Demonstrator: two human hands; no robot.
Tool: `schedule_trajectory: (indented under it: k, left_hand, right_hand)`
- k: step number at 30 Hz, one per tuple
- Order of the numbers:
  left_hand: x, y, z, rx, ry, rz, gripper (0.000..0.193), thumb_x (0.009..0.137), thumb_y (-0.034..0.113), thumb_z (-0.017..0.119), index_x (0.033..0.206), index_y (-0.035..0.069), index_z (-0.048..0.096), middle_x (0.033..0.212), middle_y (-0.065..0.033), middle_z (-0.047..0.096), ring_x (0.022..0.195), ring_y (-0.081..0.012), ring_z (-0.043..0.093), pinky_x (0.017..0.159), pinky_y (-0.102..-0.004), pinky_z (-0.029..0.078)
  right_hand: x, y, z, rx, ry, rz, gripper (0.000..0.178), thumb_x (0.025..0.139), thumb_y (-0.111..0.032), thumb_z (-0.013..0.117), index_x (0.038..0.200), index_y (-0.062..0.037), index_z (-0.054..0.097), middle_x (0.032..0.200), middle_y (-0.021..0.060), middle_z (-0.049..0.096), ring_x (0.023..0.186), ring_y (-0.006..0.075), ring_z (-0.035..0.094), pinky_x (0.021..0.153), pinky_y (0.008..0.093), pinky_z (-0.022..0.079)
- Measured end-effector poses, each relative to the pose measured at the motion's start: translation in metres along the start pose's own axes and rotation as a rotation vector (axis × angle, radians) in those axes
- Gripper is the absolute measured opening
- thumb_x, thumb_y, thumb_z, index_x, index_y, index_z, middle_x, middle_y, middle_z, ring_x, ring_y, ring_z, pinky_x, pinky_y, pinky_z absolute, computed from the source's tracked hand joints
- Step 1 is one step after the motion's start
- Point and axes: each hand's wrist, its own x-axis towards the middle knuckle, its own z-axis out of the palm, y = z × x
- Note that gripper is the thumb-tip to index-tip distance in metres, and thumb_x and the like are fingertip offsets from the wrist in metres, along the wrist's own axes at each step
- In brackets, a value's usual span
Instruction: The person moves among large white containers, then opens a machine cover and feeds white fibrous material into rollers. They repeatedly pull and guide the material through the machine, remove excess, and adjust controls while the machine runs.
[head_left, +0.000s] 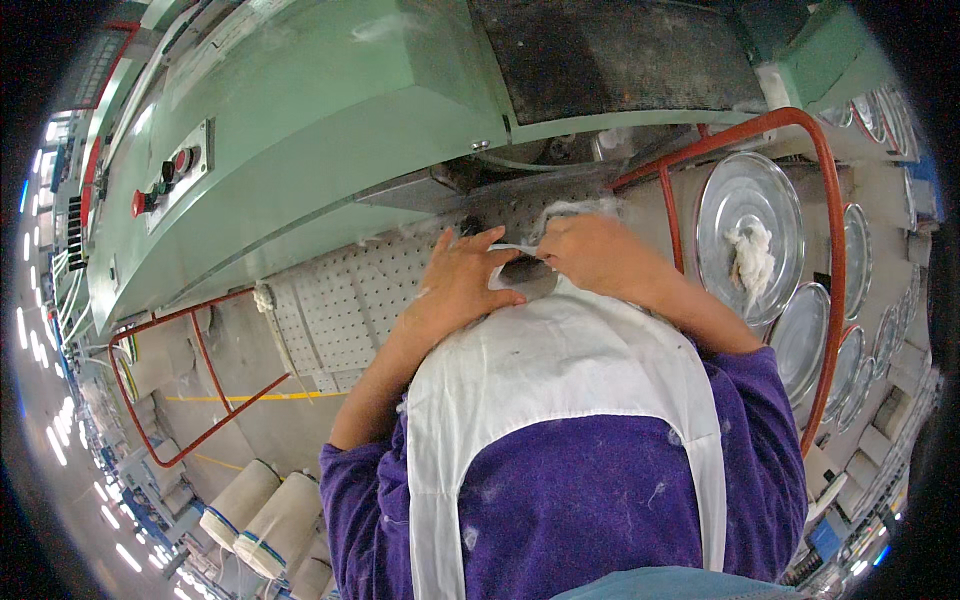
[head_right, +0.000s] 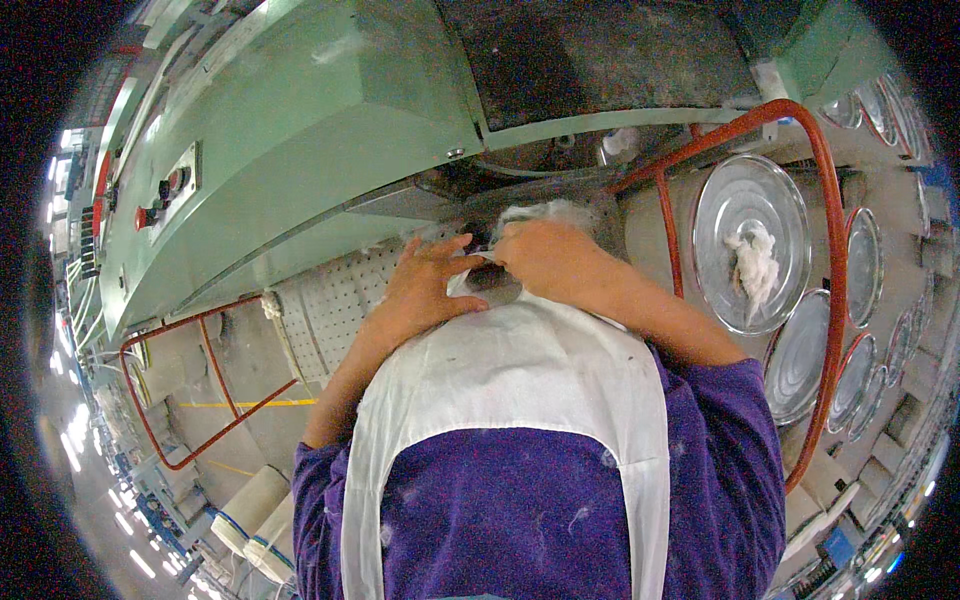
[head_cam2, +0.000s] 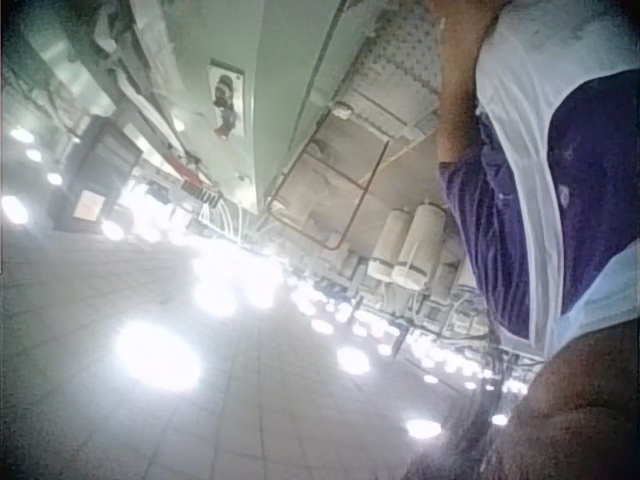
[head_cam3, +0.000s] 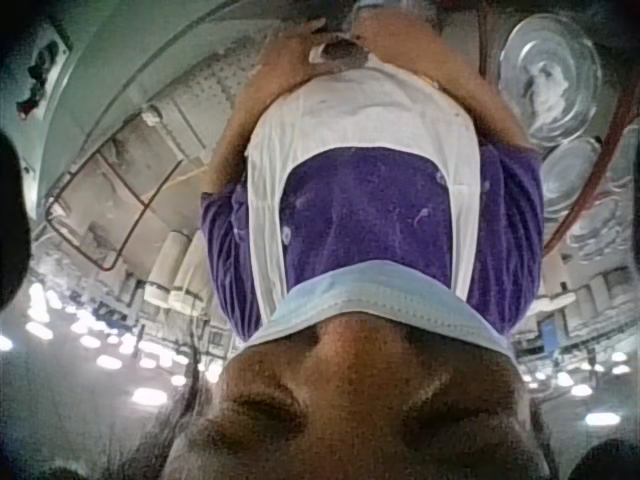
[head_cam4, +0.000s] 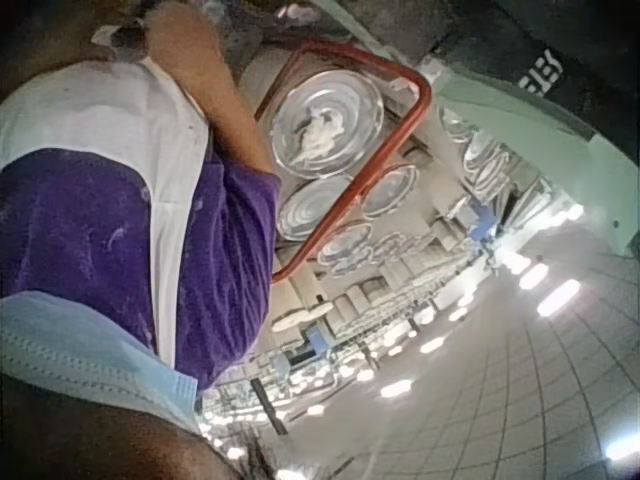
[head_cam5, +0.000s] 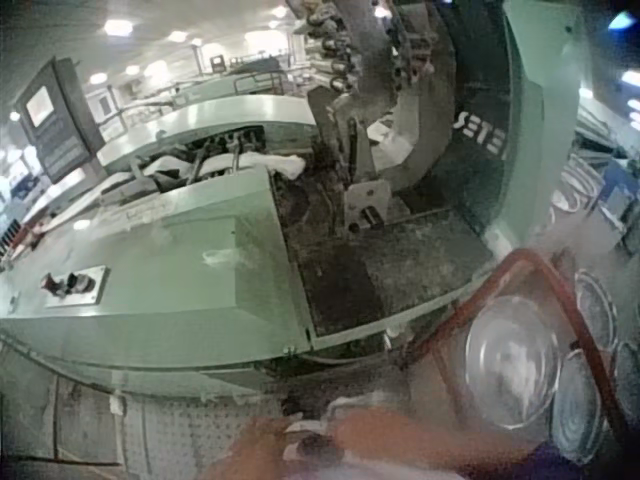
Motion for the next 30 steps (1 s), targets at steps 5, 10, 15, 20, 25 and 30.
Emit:
schedule_trajectory:
  k: [5,10,15,20,25,30]
  left_hand:
    - [0.001,-0.005,0.0,-0.045,0.003,0.001,0.058,0.07,0.049,0.069,0.116,0.015,0.062,0.135,-0.0138,0.046,0.122,-0.0312,0.045,0.106,-0.0565,0.021]
    - [0.0,-0.017,-0.013,-0.117,0.005,0.006,0.049,0.075,0.044,0.066,0.113,0.014,0.063,0.132,-0.0146,0.049,0.12,-0.0321,0.046,0.106,-0.0534,0.024]
    - [-0.036,-0.046,-0.054,-0.237,0.381,-0.015,0.036,0.079,0.028,0.067,0.11,0.01,0.064,0.116,-0.0148,0.06,0.108,-0.0343,0.055,0.098,-0.0443,0.038]
    - [-0.107,-0.11,-0.125,0.17,1.034,-0.165,0.028,0.081,0.008,0.063,0.109,0.005,0.062,0.111,-0.0117,0.063,0.105,-0.0308,0.058,0.092,-0.041,0.043]
    - [-0.155,-0.19,-0.192,0.516,1.401,-0.272,0.024,0.088,0.007,0.056,0.112,0.003,0.058,0.11,-0.0122,0.063,0.108,-0.0314,0.055,0.092,-0.0429,0.043]
    - [-0.151,-0.249,-0.232,0.58,1.37,-0.124,0.02,0.089,0.013,0.055,0.105,0.003,0.06,0.105,-0.0109,0.065,0.101,-0.0292,0.056,0.091,-0.0447,0.041]
  right_hand:
    - [0.016,0.006,0.012,-0.068,-0.088,-0.077,0.017,0.081,-0.021,0.057,0.086,-0.0092,0.068,0.089,0.0106,0.063,0.083,0.0313,0.061,0.075,0.0423,0.049]
    - [0.057,0.0,0.027,-0.057,-0.105,-0.082,0.018,0.076,-0.026,0.06,0.078,-0.0093,0.065,0.084,0.0104,0.064,0.081,0.032,0.061,0.07,0.0421,0.049]
    - [0.072,0.042,-0.027,0.451,-0.142,-0.104,0.033,0.073,-0.037,0.07,0.084,-0.0072,0.063,0.078,0.0112,0.064,0.072,0.0279,0.061,0.066,0.0394,0.048]
    - [0.062,0.081,-0.153,-0.21,-0.244,0.231,0.036,0.071,-0.03,0.074,0.093,-0.0025,0.066,0.092,0.01,0.065,0.088,0.0288,0.062,0.078,0.0392,0.05]
    - [0.098,0.017,-0.312,-0.263,0.217,0.305,0.024,0.077,-0.024,0.064,0.086,-0.0023,0.066,0.079,0.0102,0.066,0.077,0.0245,0.064,0.071,0.0345,0.049]
    - [0.152,-0.073,-0.465,-0.668,1.345,0.228,0.032,0.084,-0.025,0.061,0.108,-0.0031,0.062,0.097,0.0135,0.062,0.086,0.0272,0.06,0.082,0.0372,0.047]
